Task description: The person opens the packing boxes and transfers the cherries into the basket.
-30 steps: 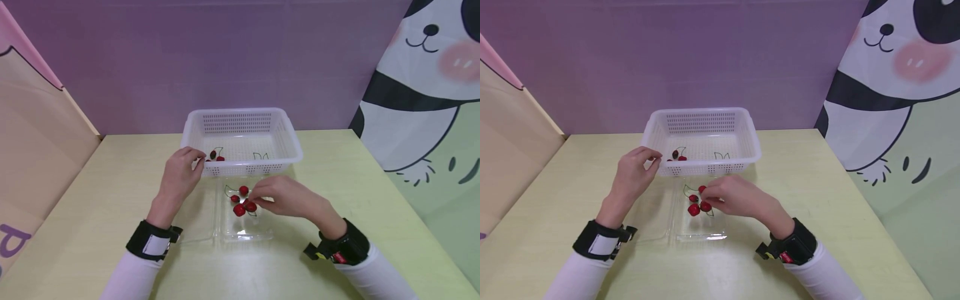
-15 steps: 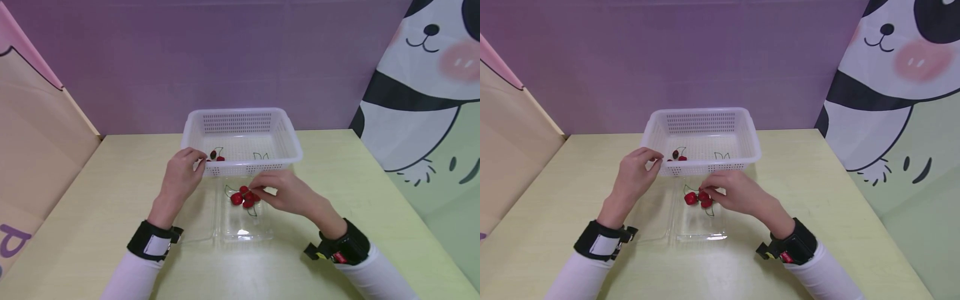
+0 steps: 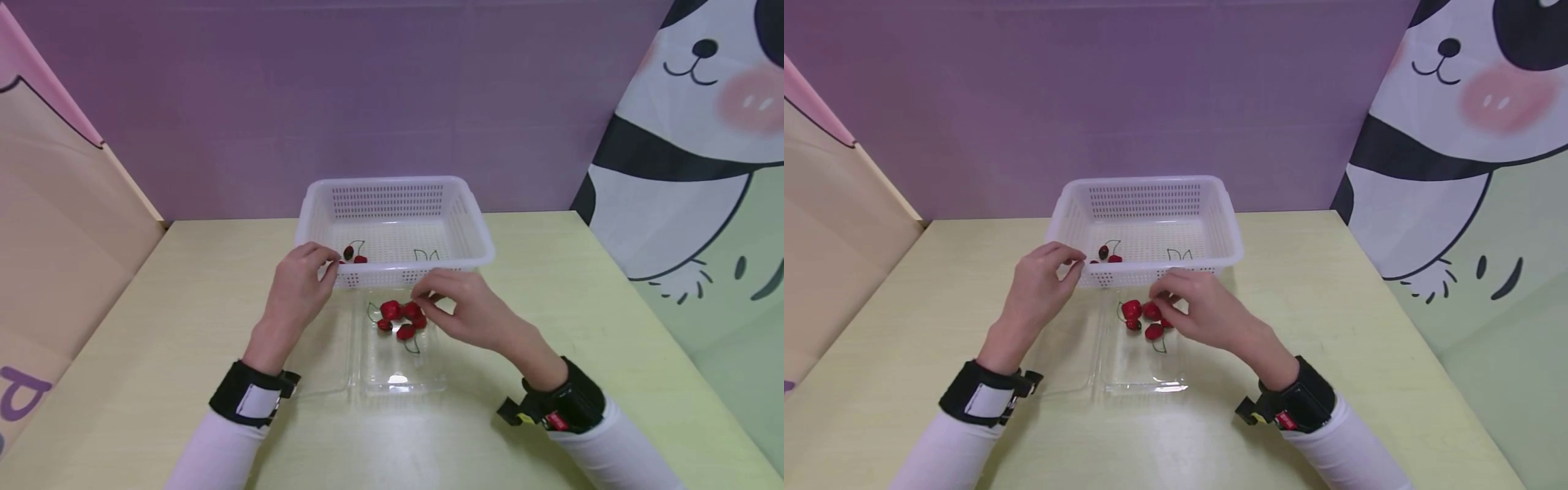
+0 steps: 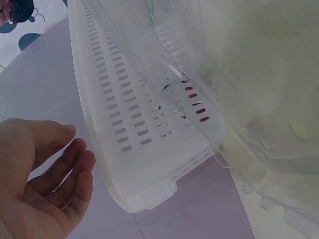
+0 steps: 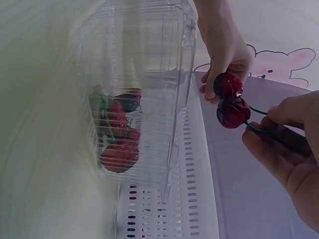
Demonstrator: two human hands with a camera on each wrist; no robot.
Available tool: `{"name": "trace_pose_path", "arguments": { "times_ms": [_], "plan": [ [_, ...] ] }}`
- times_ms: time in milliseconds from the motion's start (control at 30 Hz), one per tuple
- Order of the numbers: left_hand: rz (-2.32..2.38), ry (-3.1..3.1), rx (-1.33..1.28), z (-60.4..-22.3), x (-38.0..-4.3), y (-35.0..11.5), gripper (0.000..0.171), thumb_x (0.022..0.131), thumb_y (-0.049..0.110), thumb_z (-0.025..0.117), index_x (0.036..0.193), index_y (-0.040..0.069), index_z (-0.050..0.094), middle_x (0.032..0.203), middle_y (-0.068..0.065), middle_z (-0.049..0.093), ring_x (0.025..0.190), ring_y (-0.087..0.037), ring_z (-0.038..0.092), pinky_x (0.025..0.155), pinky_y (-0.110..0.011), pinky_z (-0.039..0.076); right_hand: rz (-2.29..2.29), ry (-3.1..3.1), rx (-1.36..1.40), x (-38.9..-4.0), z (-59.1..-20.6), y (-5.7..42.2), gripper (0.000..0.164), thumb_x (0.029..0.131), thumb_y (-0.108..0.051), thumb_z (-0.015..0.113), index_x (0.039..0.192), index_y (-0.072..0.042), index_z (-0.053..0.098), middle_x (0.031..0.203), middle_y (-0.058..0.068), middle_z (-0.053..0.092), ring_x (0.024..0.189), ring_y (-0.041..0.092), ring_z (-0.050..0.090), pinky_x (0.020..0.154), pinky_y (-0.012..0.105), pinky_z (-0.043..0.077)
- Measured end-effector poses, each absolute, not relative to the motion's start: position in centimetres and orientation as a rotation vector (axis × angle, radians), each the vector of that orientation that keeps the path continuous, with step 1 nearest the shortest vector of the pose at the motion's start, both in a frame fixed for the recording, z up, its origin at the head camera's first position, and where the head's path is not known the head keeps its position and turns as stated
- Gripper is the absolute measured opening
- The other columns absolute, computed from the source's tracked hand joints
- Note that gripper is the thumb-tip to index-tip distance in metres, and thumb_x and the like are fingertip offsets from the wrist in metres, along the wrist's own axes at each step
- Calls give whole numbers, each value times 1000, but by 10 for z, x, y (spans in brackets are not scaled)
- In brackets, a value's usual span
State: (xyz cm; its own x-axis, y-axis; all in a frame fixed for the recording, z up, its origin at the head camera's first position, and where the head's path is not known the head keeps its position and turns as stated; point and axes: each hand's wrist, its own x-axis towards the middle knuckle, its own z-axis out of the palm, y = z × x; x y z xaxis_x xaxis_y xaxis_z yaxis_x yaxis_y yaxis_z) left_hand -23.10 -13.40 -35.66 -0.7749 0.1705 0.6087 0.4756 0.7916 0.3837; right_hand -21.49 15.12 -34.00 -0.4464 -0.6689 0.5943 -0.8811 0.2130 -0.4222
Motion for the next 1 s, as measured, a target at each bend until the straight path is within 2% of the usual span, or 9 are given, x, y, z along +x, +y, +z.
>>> {"name": "trace_pose_path", "arguments": {
  "times_ms": [267,767,1000],
  "plan": [
    [-712,-2412,-487,-357,-232,-134,7,88,-1,77,95,-3,77,97,-17,73,87,-31,69,77,-44,60,1076,-2188,1443,-215,-340,151,20,83,13,76,95,-1,69,97,10,71,86,19,69,74,26,60],
    [-721,-2412,-509,-357,-231,-132,7,87,-2,77,94,-1,77,97,-16,73,88,-31,68,80,-44,59,1007,-2170,1308,-216,-335,152,24,82,15,78,98,-2,74,98,6,74,86,18,71,75,28,61],
    [-712,-2422,-515,-356,-231,-132,7,87,-1,78,94,-1,77,97,-16,73,89,-31,69,81,-45,59,968,-2186,1199,-217,-333,154,24,81,14,79,98,-2,74,96,6,74,83,17,70,71,32,61]
  ]
}}
